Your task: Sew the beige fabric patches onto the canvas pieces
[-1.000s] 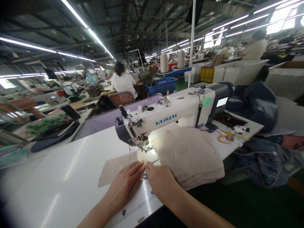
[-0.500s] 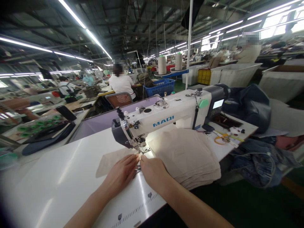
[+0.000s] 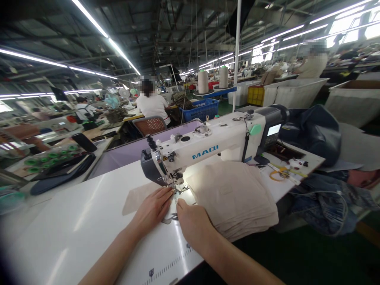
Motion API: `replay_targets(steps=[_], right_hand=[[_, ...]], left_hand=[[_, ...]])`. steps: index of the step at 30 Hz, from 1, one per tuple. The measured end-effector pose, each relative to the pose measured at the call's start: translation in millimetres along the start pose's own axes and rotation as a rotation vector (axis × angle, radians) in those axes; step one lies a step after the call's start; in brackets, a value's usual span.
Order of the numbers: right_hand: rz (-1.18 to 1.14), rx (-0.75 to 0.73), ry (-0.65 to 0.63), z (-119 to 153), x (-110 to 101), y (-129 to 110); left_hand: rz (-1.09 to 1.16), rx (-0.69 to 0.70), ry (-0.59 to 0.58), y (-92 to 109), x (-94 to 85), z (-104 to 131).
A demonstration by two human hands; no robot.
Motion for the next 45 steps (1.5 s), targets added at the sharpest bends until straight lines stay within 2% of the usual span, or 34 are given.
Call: replay_targets(steps=[4, 7, 10, 13, 17, 25, 31, 40, 45], right_hand=[[-0.012, 0.014, -0.006, 2.8, 4.5, -0.9], [-0.039, 0.013, 0.001, 5.7, 2.5, -0.9], [-0.075, 0.007, 0.021, 12.0, -2.8, -1.2], [-0.099, 0.005, 0.003, 19.0, -5.8, -1.1], [-0.080, 0.017, -0.048, 22.7, -3.4, -0.1], [0.026, 0.014, -0.052, 22.7, -0.4, -4.1], [0.017, 0.008, -0.058, 17.5, -5.2, -4.0], [-0.023, 0.019, -0.062, 5.7, -16.8, 2.5], [-0.061, 0.037, -0.055, 15.6, -29.5, 7.1]], left_hand=[[-0.020, -0.052, -0.002, -3.2, 3.4, 2.7], [-0.045, -0.118, -0.030, 1.0, -0.9, 4.1], [-0.008, -0.160, -0.096, 17.5, -4.8, 8.3], [0.110, -0.107, -0.167, 42.6, -2.6, 15.8], [0.160, -0.040, -0.152, 58.5, -0.9, 25.6], [0.113, 0.050, -0.114, 60.9, -3.2, 33.9], [0.082, 0.079, -0.077, 61.7, -6.5, 30.4], [0.049, 0.086, -0.026, 46.3, -10.5, 17.7], [0.032, 0.074, -0.029, 33.2, -10.6, 8.3]])
Point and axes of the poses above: each hand's wrist, its own z-axis away from the middle knuckle, its own x-axis out of the palm, y = z × x, the point moved 9 cm from there along -z, towards the middle knuckle, and after that the axes turned 11 degrees about -y, right-handed, at the moved point
